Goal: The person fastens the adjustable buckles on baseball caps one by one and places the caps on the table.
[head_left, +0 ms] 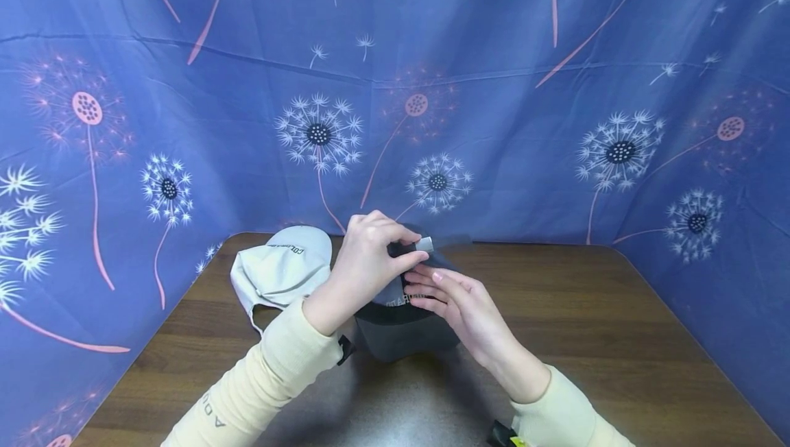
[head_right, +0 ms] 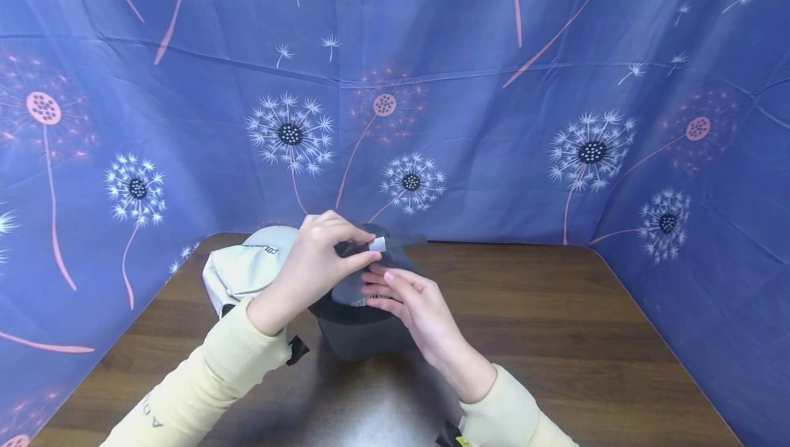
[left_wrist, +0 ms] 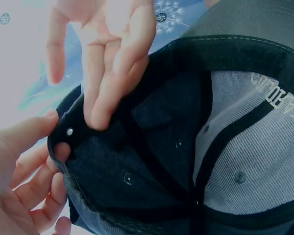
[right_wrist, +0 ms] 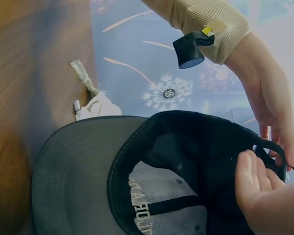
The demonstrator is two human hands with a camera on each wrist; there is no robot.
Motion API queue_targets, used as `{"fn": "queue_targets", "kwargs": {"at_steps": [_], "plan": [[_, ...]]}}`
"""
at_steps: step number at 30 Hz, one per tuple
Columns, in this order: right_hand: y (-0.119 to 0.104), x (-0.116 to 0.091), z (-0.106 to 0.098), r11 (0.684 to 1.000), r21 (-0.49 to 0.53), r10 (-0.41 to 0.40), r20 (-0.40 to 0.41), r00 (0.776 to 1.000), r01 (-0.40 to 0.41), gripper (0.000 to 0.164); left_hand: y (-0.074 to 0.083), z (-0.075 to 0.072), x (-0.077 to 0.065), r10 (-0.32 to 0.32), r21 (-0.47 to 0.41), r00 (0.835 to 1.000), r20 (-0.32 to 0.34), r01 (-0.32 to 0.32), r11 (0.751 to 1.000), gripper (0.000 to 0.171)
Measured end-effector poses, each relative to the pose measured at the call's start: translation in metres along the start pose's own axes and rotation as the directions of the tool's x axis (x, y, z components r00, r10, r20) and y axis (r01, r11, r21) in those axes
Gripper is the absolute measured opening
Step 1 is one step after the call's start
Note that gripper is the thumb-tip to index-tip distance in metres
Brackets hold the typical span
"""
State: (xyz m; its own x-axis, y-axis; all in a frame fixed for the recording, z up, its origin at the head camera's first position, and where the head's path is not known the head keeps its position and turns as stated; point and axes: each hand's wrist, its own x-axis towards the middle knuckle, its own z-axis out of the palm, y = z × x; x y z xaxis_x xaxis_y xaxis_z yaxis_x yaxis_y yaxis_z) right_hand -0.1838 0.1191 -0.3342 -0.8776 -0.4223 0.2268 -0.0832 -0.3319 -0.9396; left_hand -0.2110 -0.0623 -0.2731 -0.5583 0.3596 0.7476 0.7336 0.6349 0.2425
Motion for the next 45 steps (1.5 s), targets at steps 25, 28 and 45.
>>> {"fn": "queue_targets", "kwargs": {"at_steps": [25,28,45], "plan": [[-0.013,0.021,0.018,0.928,0.372,0.088,-0.186,0.979,-0.013,0.024,0.017,0.007,-0.005,-0.001,0.125,0.992,-0.123,0.017,0.992,0.015],[-0.015,0.022,0.017,0.933,0.358,0.098,-0.195,0.976,-0.023,0.025,0.021,0.008,-0.006,0.035,0.157,0.988,-0.148,-0.011,0.988,0.012],[-0.02,0.022,0.019,0.944,0.33,0.112,-0.307,0.945,-0.005,0.027,0.022,0.012,-0.012,0.113,0.188,0.977,-0.183,-0.078,0.979,0.018]]}}
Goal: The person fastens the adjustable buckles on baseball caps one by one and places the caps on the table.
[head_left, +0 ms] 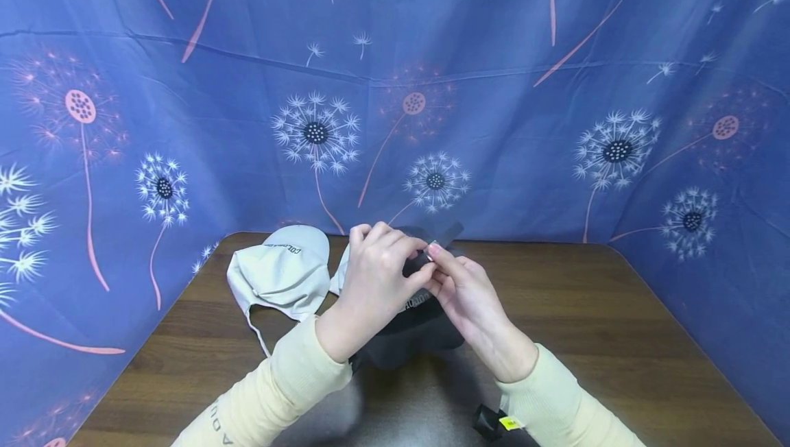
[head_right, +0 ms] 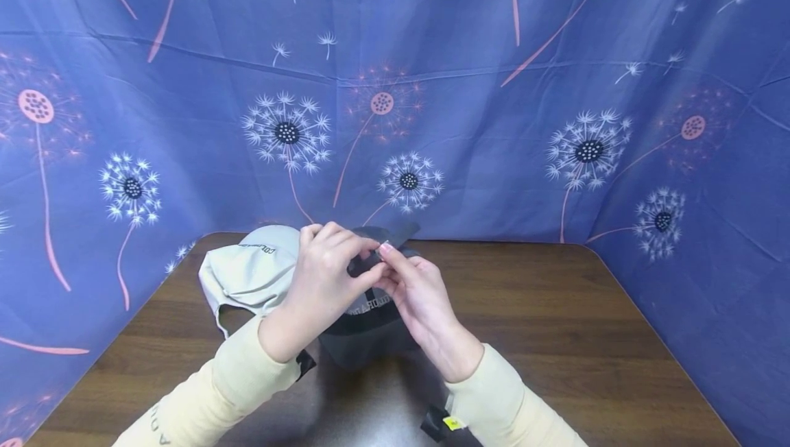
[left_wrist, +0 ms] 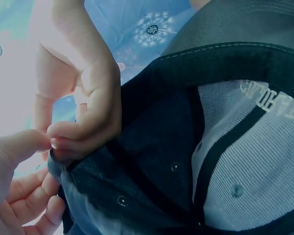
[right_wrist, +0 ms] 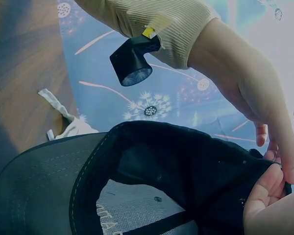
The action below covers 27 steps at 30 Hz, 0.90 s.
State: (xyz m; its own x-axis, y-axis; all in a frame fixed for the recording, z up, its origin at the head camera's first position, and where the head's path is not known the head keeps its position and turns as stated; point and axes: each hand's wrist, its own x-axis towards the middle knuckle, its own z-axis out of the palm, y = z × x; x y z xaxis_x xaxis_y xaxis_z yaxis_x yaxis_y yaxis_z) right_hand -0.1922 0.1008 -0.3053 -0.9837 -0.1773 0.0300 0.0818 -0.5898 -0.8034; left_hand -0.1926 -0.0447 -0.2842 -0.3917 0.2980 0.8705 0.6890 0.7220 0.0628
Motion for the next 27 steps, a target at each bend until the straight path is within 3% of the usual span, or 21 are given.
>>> {"fn": "queue_targets", "kwargs": {"at_steps": [9,14,19,23,25,27], "plan": [[-0.007,-0.001,-0.005,1.0,0.006,0.03,0.011,0.999,-0.03,0.02,-0.006,-0.016,-0.002,-0.033,-0.123,0.999,-0.017,0.031,0.992,0.012],[-0.009,-0.003,-0.009,0.999,0.007,0.031,-0.004,0.999,-0.031,0.023,-0.015,-0.025,-0.003,-0.096,-0.134,0.995,-0.028,0.092,0.987,0.009],[-0.011,-0.004,-0.012,0.999,0.01,0.033,-0.038,0.999,-0.032,0.026,-0.026,-0.026,-0.011,-0.175,-0.159,0.984,0.018,0.176,0.971,0.01],[-0.014,-0.006,-0.014,1.0,-0.007,0.022,-0.044,0.999,-0.023,0.029,-0.036,-0.025,-0.02,-0.252,-0.175,0.963,0.098,0.266,0.948,0.012],[-0.016,-0.006,-0.015,1.0,-0.021,0.015,-0.02,1.0,-0.015,0.029,-0.04,-0.024,-0.025,-0.298,-0.175,0.942,0.156,0.323,0.93,0.014],[-0.019,-0.007,-0.015,1.0,-0.026,0.014,0.006,1.0,-0.014,0.029,-0.044,-0.023,-0.03,-0.348,-0.173,0.91,0.225,0.389,0.905,0.015]]}}
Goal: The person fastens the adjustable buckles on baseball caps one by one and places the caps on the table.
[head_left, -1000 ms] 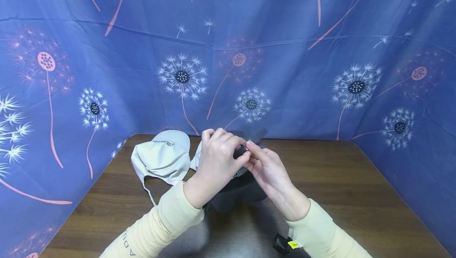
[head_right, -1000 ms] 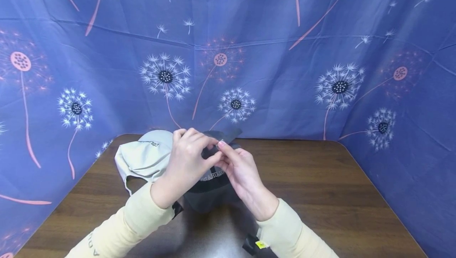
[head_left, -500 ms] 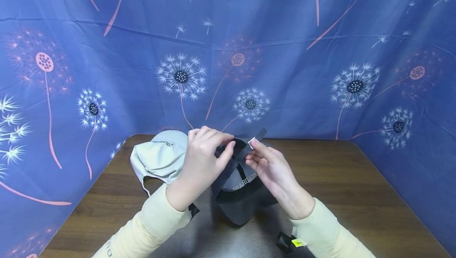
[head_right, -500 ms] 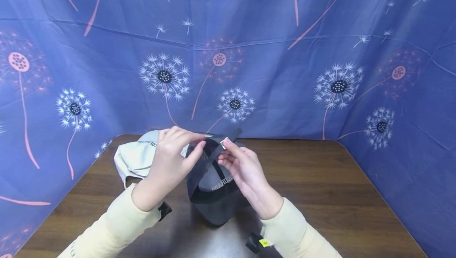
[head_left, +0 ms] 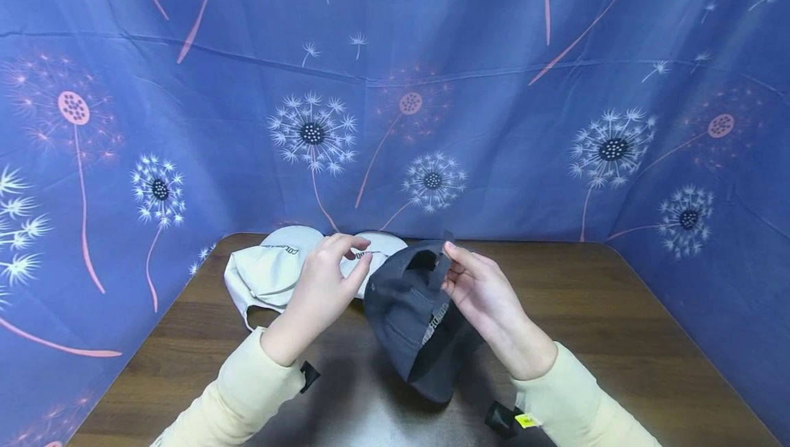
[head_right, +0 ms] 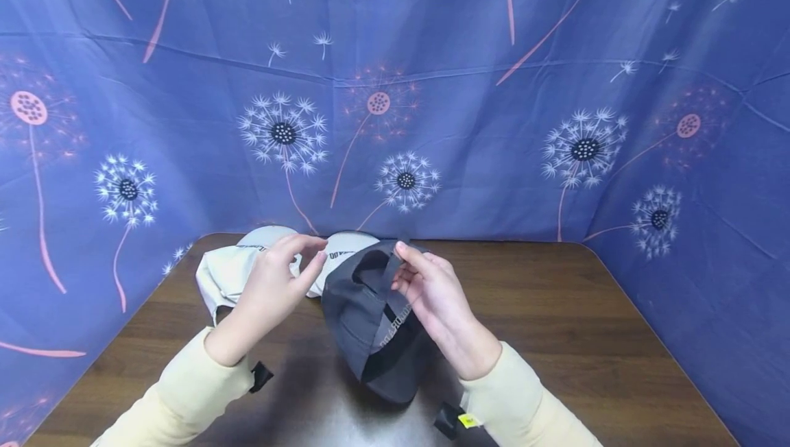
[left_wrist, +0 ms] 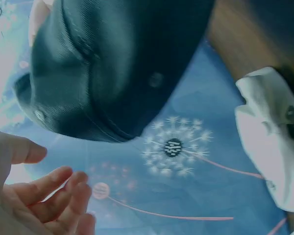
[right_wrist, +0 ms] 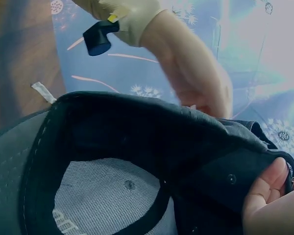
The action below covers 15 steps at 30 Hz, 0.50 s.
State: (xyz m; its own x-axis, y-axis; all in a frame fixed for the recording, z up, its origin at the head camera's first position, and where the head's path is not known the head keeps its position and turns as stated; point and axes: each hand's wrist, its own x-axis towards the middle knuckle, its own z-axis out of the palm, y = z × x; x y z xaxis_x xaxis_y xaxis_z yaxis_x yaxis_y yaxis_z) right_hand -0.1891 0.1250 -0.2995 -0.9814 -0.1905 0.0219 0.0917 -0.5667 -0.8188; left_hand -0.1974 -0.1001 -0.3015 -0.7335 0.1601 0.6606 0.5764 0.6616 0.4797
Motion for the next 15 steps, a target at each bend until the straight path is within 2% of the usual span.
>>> {"fn": "queue_targets", "kwargs": {"at_steps": [2,4,8,11,15], "plan": [[-0.002,-0.001,0.0,1.0,-0.002,0.003,0.02,1.0,-0.003,0.028,-0.005,0.0,-0.002,-0.072,-0.032,0.995,0.068,0.074,0.997,0.018],[-0.004,-0.002,0.001,1.0,0.003,0.009,0.029,1.0,-0.009,0.026,-0.009,-0.001,-0.004,-0.137,-0.064,0.981,0.139,0.147,0.987,0.021],[-0.008,-0.002,0.003,1.0,0.014,0.007,0.037,0.999,-0.008,0.024,-0.018,-0.002,-0.009,-0.23,-0.122,0.927,0.295,0.276,0.953,0.032],[-0.012,-0.002,0.003,0.999,0.039,-0.002,0.048,0.999,0.0,0.024,-0.023,-0.001,-0.013,-0.258,-0.16,0.887,0.383,0.339,0.927,0.039],[-0.017,0.0,0.003,0.997,0.079,-0.023,0.075,0.997,0.017,0.026,-0.029,0.006,-0.016,-0.264,-0.227,0.857,0.442,0.391,0.892,0.043]]}}
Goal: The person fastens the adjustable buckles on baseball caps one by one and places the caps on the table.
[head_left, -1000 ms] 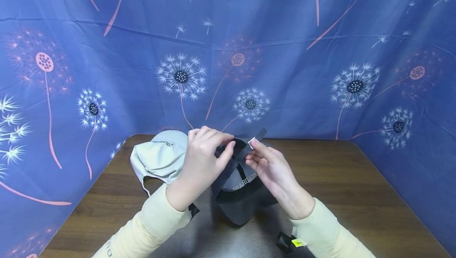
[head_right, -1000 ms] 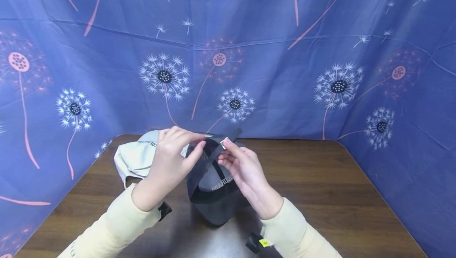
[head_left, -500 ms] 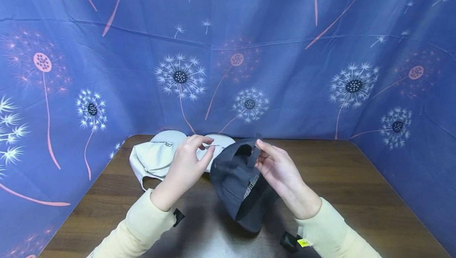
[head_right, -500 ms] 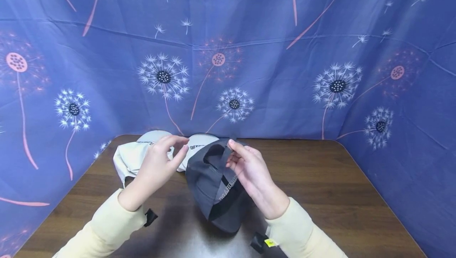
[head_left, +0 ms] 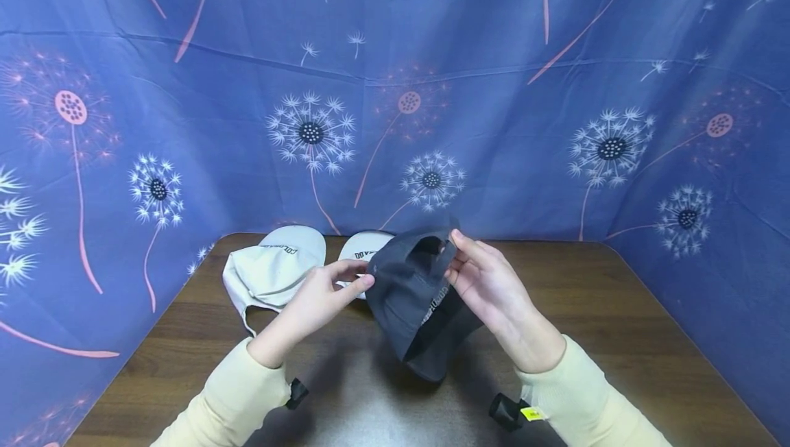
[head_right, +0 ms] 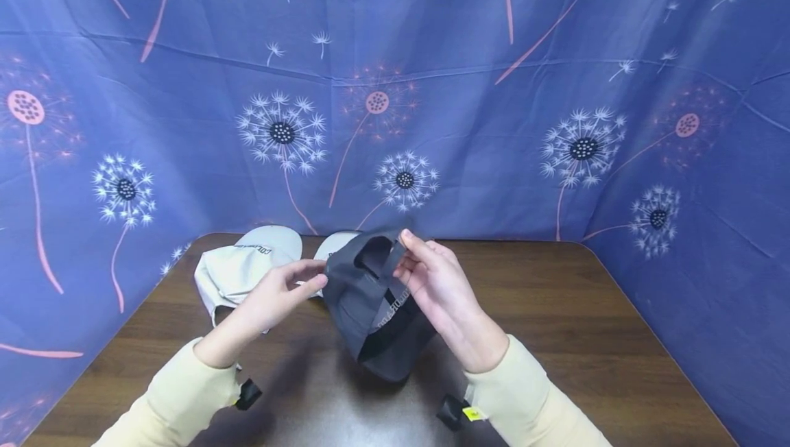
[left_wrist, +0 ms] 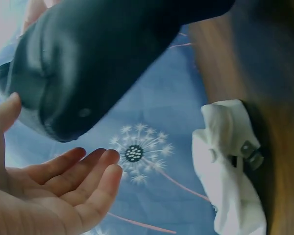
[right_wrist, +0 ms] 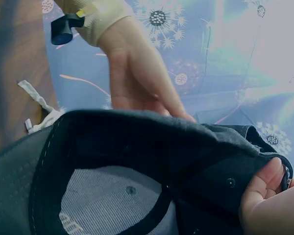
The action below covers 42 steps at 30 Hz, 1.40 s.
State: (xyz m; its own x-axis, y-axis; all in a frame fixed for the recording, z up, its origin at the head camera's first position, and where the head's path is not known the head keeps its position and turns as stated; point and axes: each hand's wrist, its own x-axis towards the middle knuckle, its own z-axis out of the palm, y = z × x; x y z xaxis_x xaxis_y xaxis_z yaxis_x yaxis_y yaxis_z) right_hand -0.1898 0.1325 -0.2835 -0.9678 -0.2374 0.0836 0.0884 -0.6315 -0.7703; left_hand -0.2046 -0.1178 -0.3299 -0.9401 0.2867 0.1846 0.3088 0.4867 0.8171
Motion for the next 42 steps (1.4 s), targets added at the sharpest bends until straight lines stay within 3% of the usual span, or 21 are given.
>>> {"fn": "queue_targets", "kwargs": {"at_steps": [7,9,13,17,26,28,32,35,42], "plan": [[-0.004,0.002,0.003,0.999,0.047,-0.008,0.065,0.998,0.005,0.028,-0.009,0.017,0.001,-0.038,-0.172,0.993,0.112,0.057,0.983,0.047],[-0.004,0.002,0.004,0.999,0.046,-0.008,0.077,0.997,0.005,0.028,-0.011,0.021,0.001,-0.047,-0.262,0.986,0.161,0.088,0.961,0.049],[-0.006,0.002,0.004,0.999,0.051,-0.006,0.083,0.996,0.002,0.029,-0.015,0.029,0.001,-0.037,-0.435,0.971,0.236,0.14,0.889,0.05],[-0.009,0.001,0.002,0.997,0.081,-0.004,0.088,0.996,-0.003,0.026,-0.017,0.033,0.003,-0.003,-0.516,0.974,0.227,0.123,0.848,0.043],[-0.012,-0.002,-0.005,0.996,0.087,-0.032,0.149,0.988,0.019,0.029,-0.007,0.026,0.008,0.019,-0.601,0.995,0.102,0.046,0.798,0.036],[-0.013,-0.003,-0.006,0.996,0.092,-0.033,0.162,0.986,0.019,0.029,-0.003,0.024,0.01,0.008,-0.588,0.997,0.074,0.037,0.808,0.034],[-0.015,-0.005,-0.011,0.994,0.11,-0.039,0.244,0.969,0.012,0.033,0.007,0.017,0.012,-0.016,-0.518,1.0,-0.014,0.007,0.855,0.026],[-0.017,-0.007,-0.015,0.99,0.14,-0.048,0.343,0.938,-0.001,0.037,0.016,0.012,0.014,-0.014,-0.458,0.996,-0.084,-0.027,0.888,0.02],[-0.02,-0.011,-0.02,0.996,0.092,-0.062,0.526,0.848,0.016,0.043,0.032,-0.005,0.021,0.071,-0.353,0.982,-0.175,-0.129,0.927,0.016]]}}
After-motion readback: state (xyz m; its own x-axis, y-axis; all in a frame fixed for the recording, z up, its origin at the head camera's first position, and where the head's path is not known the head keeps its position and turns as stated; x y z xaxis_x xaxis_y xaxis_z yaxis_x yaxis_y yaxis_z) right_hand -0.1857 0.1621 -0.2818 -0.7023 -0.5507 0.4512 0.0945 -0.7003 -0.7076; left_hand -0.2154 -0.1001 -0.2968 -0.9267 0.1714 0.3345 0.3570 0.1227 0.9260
